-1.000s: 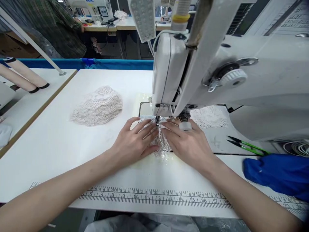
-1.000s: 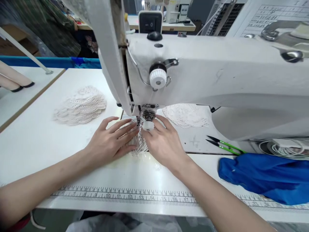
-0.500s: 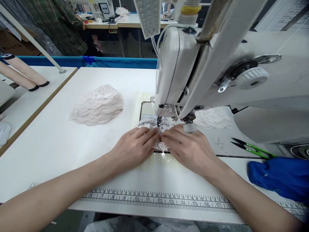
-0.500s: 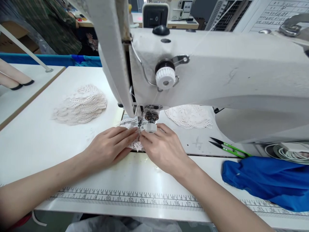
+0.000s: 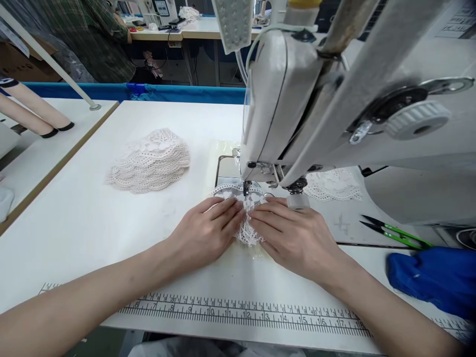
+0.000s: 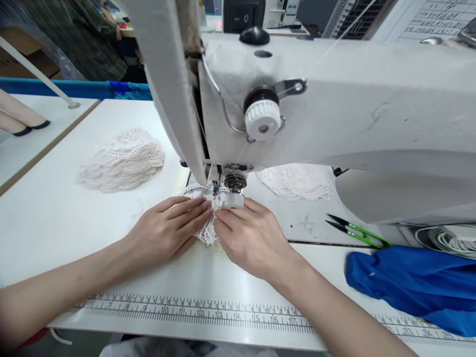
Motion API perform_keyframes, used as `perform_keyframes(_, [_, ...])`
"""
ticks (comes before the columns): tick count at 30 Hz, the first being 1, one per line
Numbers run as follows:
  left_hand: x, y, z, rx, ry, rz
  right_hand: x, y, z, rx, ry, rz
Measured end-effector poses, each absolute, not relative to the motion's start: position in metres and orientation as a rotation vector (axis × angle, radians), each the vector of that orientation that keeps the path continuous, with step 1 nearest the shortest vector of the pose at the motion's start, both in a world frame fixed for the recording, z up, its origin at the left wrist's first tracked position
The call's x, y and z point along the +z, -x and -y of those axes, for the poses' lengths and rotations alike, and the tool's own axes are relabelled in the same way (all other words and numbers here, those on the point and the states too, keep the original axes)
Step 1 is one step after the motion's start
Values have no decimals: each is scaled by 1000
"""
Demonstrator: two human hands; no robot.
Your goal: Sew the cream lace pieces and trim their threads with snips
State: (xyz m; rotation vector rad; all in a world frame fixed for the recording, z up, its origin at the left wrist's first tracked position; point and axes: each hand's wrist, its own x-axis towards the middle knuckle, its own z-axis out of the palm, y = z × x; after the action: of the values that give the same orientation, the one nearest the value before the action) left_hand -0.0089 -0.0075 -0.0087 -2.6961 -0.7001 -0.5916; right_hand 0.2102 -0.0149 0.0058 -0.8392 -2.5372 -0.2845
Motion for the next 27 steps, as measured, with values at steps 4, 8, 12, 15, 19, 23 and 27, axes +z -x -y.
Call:
perform_keyframes(4, [-7, 9, 6, -599, 2694, 700, 5, -211, 14, -295, 848, 2538])
perform_keyframes(8, [-7, 8, 2, -584, 2664, 714, 5, -212, 13, -326, 870, 2550])
perform_keyframes(12, [-7, 7, -2, -580, 2671, 734, 4, -212, 11, -371, 882, 2555])
perform_keyframes(15, [-8, 7, -3, -575, 2673, 761, 3, -212, 10, -380, 892, 2557])
perform_keyframes(19, [-9, 8, -3, -560, 2686, 796, 1, -212, 9, -396, 886, 2551])
perform_keyframes(23, [-9, 8, -5, -568, 2698, 818, -2, -212, 8, -430, 872, 2548])
perform_keyframes(27, [-9, 8, -7, -543, 2697, 840, -3, -211, 8, -459, 876, 2547])
